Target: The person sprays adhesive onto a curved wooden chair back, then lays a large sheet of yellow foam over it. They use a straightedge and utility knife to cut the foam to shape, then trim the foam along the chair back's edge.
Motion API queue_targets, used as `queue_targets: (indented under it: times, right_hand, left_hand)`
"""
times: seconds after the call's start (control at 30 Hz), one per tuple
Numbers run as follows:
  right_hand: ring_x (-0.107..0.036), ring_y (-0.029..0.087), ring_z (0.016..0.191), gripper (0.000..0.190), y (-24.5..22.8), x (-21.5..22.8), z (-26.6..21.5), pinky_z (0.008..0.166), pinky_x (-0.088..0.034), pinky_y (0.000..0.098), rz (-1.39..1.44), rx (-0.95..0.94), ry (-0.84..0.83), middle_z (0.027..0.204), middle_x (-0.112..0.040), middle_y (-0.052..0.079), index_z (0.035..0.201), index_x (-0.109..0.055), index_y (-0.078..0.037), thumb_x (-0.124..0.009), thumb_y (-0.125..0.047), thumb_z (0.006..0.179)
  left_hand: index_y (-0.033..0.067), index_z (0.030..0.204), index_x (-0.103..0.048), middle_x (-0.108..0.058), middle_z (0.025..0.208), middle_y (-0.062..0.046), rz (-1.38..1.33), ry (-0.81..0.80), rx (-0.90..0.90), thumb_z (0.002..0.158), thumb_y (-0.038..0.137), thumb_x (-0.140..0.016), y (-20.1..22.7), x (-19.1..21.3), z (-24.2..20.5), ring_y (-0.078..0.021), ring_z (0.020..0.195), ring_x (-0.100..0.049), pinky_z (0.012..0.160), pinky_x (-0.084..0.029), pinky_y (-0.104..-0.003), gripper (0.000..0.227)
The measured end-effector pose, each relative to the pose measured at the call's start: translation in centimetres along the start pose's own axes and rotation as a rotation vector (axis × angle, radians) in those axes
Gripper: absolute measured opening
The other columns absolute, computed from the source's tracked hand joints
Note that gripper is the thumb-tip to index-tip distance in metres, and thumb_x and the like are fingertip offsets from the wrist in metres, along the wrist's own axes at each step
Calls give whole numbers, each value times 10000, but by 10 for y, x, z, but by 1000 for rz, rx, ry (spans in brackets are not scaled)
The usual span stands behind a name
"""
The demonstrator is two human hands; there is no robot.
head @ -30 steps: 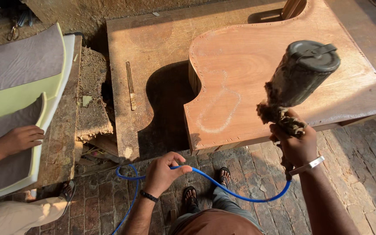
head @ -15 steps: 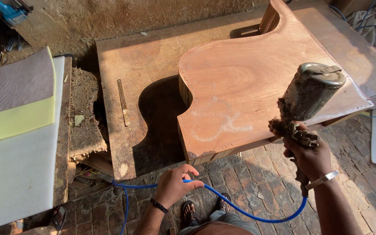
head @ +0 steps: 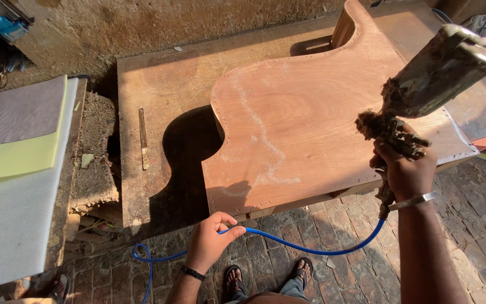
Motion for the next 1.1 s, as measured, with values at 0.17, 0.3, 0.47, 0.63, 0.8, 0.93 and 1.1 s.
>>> queue_targets:
  times: [0.17,0.3,0.47,0.63,0.8,0.93,1.1]
  right_hand:
    - [-713,182,690,331,48,49,-26,591,-581,324,-46,-294,-64,884,-728,132,1204,-677,60,-772,-56,910]
    - [-698,175,684,566,70,72,-54,570,-562,320,-307,-451,-99,898,-751,85,1384,-631,-80,-771,-43,837]
    - [-659,163,615,511,71,50,-55,527,-541,304,105,-508,-301,785,-705,92,1324,-689,-30,-758,-22,818]
    - [-700,163,670,245,41,31,-16,591,-570,304,7,-335,-196,811,-718,105,1106,-699,125,-764,-21,920]
    - [-666,124,651,455,4,30,11,555,-531,263,106,-173,-80,827,-708,41,1350,-682,-58,-738,-32,899]
    - [-675,132,690,393,-9,55,23,592,-533,267,-117,-31,78,876,-716,73,1336,-690,-9,-745,-40,949]
    - [-682,129,700,394,23,98,1,595,-559,273,-67,-171,112,906,-721,71,1313,-696,-22,-755,-61,926]
  left_hand:
    - [139,1002,-728,-710,640,-11,129,-139,127,730,444,-892,29,-56,7,-72,572,-600,528,-442,-268,440]
    - [155,1024,-741,-752,671,24,156,-183,144,667,470,-910,47,-78,7,-60,601,-629,565,-479,-250,505]
    - [164,1046,-746,-725,655,46,183,-246,119,675,476,-897,53,-86,10,-35,596,-636,553,-472,-257,508]
    - [117,1036,-732,-610,539,32,100,-161,128,741,385,-888,36,-61,16,-47,515,-473,504,-359,-256,428]
    - [86,1007,-719,-624,535,52,3,-55,134,762,308,-890,13,-44,14,-29,495,-476,485,-356,-232,372]
    - [84,995,-728,-647,570,34,-43,-81,84,759,375,-879,17,-57,20,-27,524,-505,498,-378,-229,404]
    - [157,1007,-758,-769,691,40,138,-182,67,716,525,-855,38,-88,17,-41,634,-704,572,-503,-238,479]
Point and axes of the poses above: each hand's wrist, its own z-axis towards the middle knuckle, its own x-axis out of the back of the hand, y = z × x, the point moved 6 cm from there along z, towards the middle knuckle
